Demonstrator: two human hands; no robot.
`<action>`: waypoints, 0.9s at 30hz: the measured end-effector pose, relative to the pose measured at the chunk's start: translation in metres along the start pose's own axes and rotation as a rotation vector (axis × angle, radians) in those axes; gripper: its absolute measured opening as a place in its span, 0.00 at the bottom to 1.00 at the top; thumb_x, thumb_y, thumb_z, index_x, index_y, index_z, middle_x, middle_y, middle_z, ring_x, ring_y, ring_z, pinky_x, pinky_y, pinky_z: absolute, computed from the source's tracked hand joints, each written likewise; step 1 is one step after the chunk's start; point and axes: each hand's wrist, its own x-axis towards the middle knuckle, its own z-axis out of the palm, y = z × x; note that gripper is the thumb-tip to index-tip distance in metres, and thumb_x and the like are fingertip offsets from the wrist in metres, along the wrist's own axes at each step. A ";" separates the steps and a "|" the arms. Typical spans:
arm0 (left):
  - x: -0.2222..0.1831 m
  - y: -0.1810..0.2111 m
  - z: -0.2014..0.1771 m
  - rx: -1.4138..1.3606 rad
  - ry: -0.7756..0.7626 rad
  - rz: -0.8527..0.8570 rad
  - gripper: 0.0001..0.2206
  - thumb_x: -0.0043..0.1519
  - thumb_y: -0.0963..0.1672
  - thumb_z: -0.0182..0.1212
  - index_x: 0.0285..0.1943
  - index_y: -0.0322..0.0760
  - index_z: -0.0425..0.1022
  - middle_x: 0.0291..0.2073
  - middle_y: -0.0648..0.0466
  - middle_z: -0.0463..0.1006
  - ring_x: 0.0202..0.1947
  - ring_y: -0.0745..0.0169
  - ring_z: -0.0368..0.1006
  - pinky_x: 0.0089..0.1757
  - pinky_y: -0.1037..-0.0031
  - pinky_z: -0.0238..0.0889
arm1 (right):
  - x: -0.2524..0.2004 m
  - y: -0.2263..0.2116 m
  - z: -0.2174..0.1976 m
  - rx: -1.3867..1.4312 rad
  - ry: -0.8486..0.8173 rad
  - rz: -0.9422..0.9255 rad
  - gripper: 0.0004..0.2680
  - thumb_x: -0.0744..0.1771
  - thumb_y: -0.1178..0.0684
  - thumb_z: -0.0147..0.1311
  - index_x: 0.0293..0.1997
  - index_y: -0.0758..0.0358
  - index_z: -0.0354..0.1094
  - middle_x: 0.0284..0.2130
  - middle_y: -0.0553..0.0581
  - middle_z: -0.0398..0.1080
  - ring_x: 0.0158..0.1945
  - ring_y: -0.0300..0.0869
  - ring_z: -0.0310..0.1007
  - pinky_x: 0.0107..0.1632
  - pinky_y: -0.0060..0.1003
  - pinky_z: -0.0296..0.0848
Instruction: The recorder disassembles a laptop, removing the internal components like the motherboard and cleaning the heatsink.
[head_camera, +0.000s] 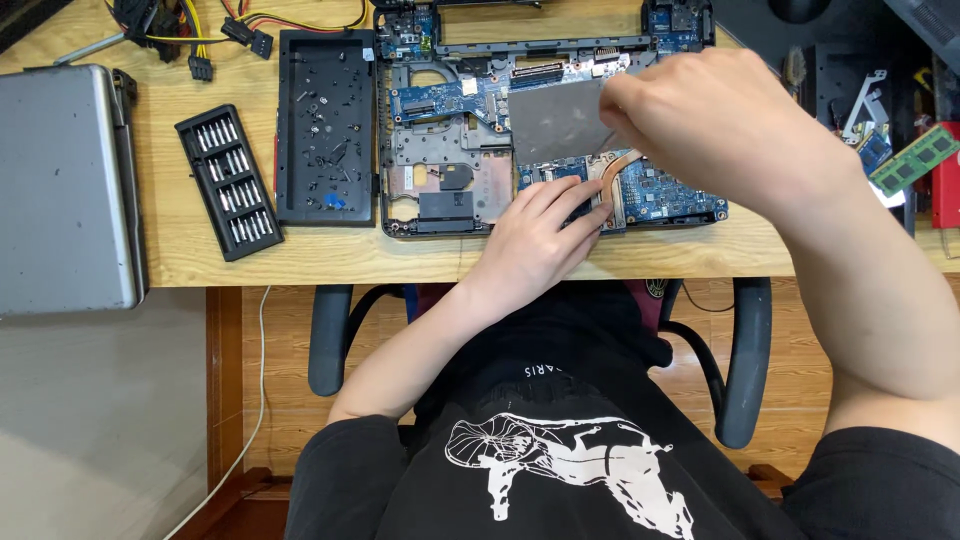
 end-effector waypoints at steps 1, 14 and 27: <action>0.000 0.000 0.000 0.000 0.004 0.000 0.16 0.59 0.41 0.68 0.57 0.35 0.78 0.58 0.48 0.74 0.62 0.46 0.69 0.60 0.59 0.64 | 0.000 0.000 0.000 0.029 -0.082 0.059 0.07 0.71 0.50 0.56 0.43 0.63 0.73 0.31 0.58 0.76 0.34 0.50 0.79 0.36 0.43 0.76; 0.014 -0.007 -0.002 -0.072 0.165 -0.214 0.10 0.64 0.42 0.68 0.53 0.37 0.80 0.47 0.53 0.76 0.54 0.54 0.69 0.56 0.64 0.62 | -0.005 0.001 -0.004 0.078 0.214 -0.093 0.09 0.63 0.48 0.62 0.40 0.61 0.75 0.32 0.56 0.75 0.39 0.49 0.79 0.38 0.41 0.76; 0.046 -0.021 0.012 0.089 0.124 -0.285 0.05 0.60 0.44 0.70 0.41 0.43 0.82 0.35 0.58 0.73 0.42 0.57 0.67 0.46 0.64 0.55 | -0.025 0.022 -0.001 0.206 0.105 0.020 0.06 0.68 0.52 0.60 0.44 0.63 0.75 0.35 0.57 0.75 0.35 0.50 0.77 0.36 0.42 0.74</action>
